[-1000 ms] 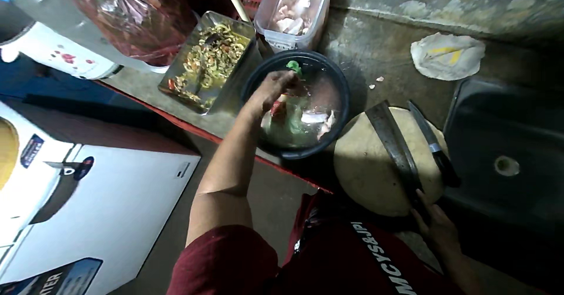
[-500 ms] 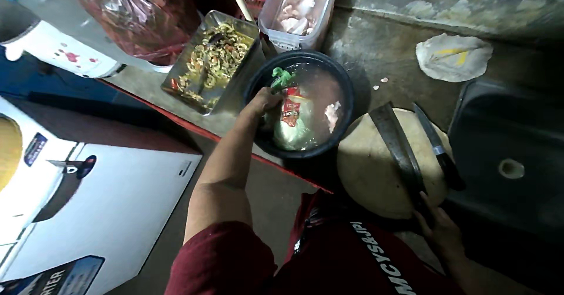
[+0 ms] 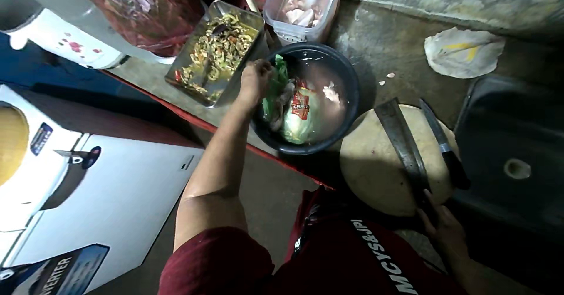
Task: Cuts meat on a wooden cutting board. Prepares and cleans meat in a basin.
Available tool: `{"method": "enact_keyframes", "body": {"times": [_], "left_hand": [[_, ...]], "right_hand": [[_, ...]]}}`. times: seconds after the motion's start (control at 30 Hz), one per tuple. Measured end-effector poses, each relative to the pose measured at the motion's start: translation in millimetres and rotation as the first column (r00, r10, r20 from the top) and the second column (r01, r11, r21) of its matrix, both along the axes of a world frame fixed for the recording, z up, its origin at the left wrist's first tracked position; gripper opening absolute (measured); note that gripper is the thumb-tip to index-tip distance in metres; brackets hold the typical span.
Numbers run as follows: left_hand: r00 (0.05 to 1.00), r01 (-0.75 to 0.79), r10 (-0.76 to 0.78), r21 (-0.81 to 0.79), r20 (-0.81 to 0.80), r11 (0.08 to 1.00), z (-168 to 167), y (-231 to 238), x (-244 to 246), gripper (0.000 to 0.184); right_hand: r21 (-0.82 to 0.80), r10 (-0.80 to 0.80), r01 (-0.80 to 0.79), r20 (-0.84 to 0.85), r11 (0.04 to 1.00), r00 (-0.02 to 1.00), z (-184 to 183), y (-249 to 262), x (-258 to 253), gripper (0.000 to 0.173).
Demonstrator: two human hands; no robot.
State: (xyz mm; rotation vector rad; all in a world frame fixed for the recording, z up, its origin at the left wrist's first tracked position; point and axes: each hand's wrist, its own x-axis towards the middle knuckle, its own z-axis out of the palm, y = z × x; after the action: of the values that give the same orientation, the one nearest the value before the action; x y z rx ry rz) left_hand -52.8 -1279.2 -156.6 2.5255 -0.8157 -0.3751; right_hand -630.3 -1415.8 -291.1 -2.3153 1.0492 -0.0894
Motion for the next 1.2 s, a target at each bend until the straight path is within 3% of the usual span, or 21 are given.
{"method": "enact_keyframes", "body": {"times": [0.07, 0.1, 0.17, 0.27, 0.4, 0.53, 0.73, 0.87, 0.93, 1.0, 1.07, 1.13, 1.2], "left_hand": [[0.985, 0.029, -0.057, 0.17, 0.163, 0.985, 3.4, 0.2, -10.2, 0.033], [0.985, 0.059, -0.096, 0.239, 0.146, 0.969, 3.7, 0.6, -17.8, 0.031], [0.986, 0.167, -0.164, 0.308, -0.037, 0.937, -7.6, 1.3, -26.4, 0.033], [0.971, 0.176, -0.106, 0.339, -0.213, 0.924, -42.7, -1.5, -28.8, 0.047], [0.944, 0.095, -0.016, 0.225, -0.33, 0.97, -60.0, -0.6, -29.3, 0.04], [0.942, -0.019, 0.074, 0.167, -0.327, 0.986, -36.6, 8.3, -30.8, 0.04], [0.899, -0.265, 0.185, -0.159, -0.396, 0.951, -14.5, 33.1, -18.3, 0.032], [0.899, -0.267, 0.116, -0.319, -0.423, 0.909, 7.7, 29.8, -27.0, 0.028], [0.919, -0.251, 0.118, -0.327, -0.376, 0.911, 7.6, 24.7, -32.9, 0.033], [0.976, -0.144, 0.101, -0.219, -0.195, 0.965, -1.2, 21.0, -38.2, 0.042], [1.0, 0.0, -0.001, 0.06, 0.019, 0.998, -10.9, 21.1, -44.5, 0.048], [0.993, 0.089, -0.108, 0.306, 0.047, 0.948, -20.8, 22.6, -49.8, 0.053], [0.98, 0.194, -0.193, 0.431, -0.046, 0.881, -28.1, 26.0, -53.5, 0.048]], "right_hand": [[-0.003, -0.004, 0.004, -0.009, 1.0, 1.0, -1.1, 0.1, -0.9, 0.053], [-0.002, -0.004, 0.004, -0.012, 1.0, 1.0, -1.6, -0.4, -1.2, 0.053], [0.008, 0.001, -0.001, -0.02, 1.0, 1.0, -2.4, -0.9, -2.0, 0.054], [-0.001, 0.013, -0.013, -0.023, 1.0, 1.0, -1.2, -0.7, -1.2, 0.053], [-0.001, 0.013, -0.013, -0.016, 1.0, 1.0, 1.3, -0.9, -1.9, 0.053], [0.012, 0.006, -0.005, -0.017, 1.0, 1.0, -4.0, -1.3, -3.5, 0.054], [0.032, 0.013, -0.012, -0.036, 0.999, 0.999, -1.8, -2.1, -3.5, 0.055], [0.035, 0.006, -0.005, -0.024, 0.999, 1.0, -1.6, -2.1, -3.7, 0.055], [0.028, 0.01, -0.01, -0.026, 1.0, 1.0, -2.7, -2.2, -5.1, 0.055], [0.028, 0.013, -0.012, -0.032, 1.0, 0.999, -2.1, -2.1, -5.2, 0.055], [0.023, 0.012, -0.011, -0.041, 1.0, 0.999, -1.1, -2.5, -4.1, 0.054], [0.013, 0.014, -0.013, -0.031, 1.0, 0.999, -1.6, -2.3, -4.5, 0.054], [0.021, 0.015, -0.015, -0.022, 1.0, 1.0, -3.3, -1.3, -5.9, 0.055]]}}
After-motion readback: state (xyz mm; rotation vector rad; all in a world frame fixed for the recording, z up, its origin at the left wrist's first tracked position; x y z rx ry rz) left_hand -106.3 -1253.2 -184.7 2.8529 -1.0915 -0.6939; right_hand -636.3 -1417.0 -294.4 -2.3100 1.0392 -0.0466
